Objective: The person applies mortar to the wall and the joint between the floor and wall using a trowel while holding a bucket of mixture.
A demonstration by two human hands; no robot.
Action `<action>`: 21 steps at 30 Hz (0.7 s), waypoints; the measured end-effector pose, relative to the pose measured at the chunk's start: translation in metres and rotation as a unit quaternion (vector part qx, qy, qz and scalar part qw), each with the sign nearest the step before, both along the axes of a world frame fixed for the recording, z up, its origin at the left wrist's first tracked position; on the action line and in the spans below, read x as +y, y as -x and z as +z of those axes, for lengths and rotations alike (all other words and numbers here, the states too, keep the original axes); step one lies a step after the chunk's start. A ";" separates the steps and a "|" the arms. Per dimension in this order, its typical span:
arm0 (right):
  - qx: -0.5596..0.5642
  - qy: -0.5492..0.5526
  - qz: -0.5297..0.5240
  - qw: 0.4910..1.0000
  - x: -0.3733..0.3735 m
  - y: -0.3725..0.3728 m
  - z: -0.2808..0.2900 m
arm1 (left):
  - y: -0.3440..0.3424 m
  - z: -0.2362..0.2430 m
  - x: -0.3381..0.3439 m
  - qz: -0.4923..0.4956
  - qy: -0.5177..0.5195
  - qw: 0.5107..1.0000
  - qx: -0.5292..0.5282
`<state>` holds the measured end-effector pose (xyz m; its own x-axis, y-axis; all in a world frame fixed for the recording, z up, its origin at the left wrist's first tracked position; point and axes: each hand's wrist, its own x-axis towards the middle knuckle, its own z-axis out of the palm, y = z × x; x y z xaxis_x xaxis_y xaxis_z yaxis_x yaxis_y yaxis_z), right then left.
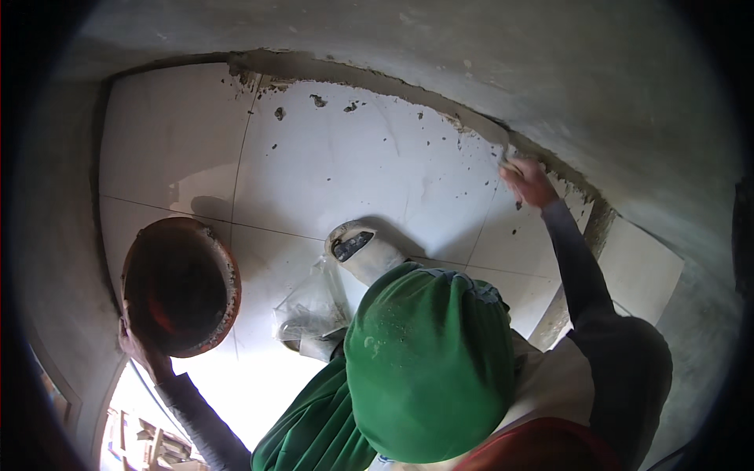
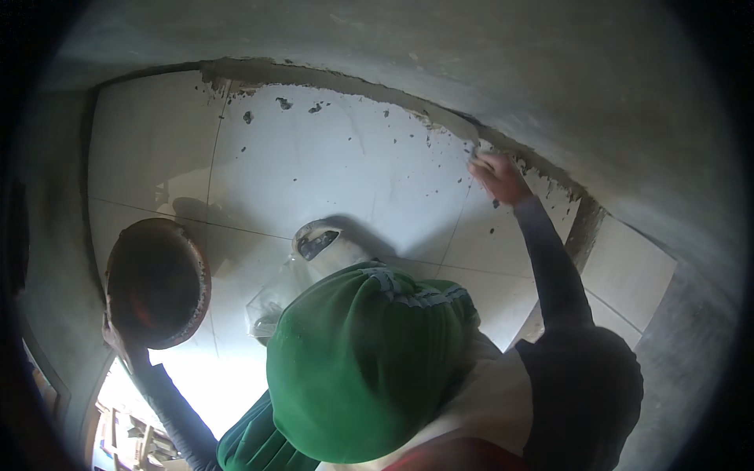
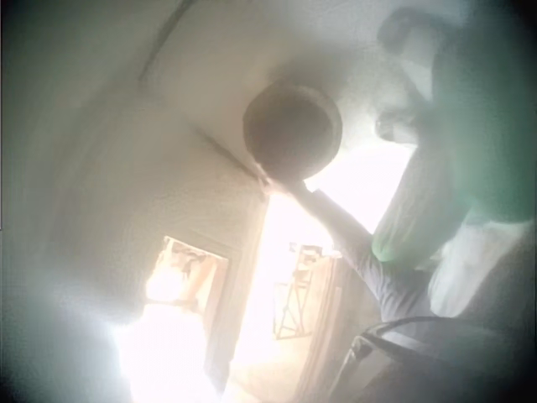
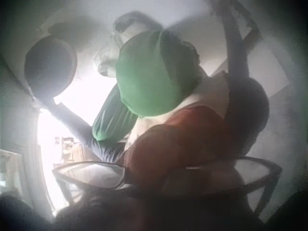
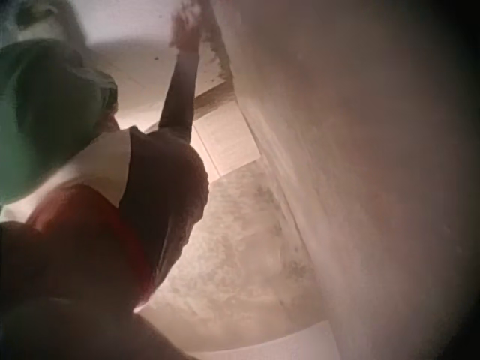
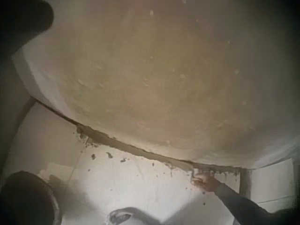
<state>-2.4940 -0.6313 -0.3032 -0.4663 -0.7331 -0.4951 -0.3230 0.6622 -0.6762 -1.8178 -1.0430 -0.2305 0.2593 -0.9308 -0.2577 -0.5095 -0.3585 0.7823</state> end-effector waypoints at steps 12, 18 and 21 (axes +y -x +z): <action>0.145 -0.008 0.061 0.987 -0.018 -0.018 -0.030 | 0.024 0.011 0.004 -0.122 0.088 0.988 -0.046; -0.062 -0.057 0.164 0.983 -0.115 -0.123 -0.001 | 0.023 -0.019 0.009 -0.064 0.115 0.991 -0.010; 0.011 0.193 0.388 0.901 -0.208 -0.198 -0.017 | 0.054 -0.019 0.013 -0.084 0.118 0.982 -0.117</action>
